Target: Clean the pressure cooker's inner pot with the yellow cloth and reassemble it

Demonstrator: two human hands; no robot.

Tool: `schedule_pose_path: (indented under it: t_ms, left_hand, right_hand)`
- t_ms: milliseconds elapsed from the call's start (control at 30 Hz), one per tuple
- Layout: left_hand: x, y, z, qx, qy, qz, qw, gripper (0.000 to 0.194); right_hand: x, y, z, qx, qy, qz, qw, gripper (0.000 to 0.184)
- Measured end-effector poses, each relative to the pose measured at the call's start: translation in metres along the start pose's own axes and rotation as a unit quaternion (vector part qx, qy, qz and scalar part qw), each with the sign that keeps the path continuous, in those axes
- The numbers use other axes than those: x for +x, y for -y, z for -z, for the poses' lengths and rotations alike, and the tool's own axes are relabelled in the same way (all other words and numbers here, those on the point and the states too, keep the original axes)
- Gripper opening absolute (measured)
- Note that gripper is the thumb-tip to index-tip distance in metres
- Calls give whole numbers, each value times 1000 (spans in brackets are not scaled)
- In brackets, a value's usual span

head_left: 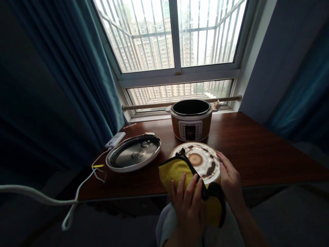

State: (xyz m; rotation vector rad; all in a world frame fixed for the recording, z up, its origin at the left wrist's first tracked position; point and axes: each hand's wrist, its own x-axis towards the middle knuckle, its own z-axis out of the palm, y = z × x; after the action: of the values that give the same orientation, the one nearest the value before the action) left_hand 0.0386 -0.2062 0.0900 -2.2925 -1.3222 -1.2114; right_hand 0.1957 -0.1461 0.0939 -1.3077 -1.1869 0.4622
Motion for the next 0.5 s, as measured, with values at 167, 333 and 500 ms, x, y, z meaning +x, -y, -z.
schedule_pose_path:
  t_ms: [167, 333, 500]
  left_hand:
    - [-15, 8, -13, -12, -55, -28, 998, 46]
    - [-36, 15, -19, 4, -83, -42, 996, 47]
    - [-42, 18, -23, -117, -100, 121, 981, 47]
  right_hand:
    - [1, -1, 1, 4, 7, -4, 1000, 41]
    - [1, -1, 1, 6, 10, -6, 1000, 41]
    - [1, 2, 1, 6, 6, -11, 1000, 41]
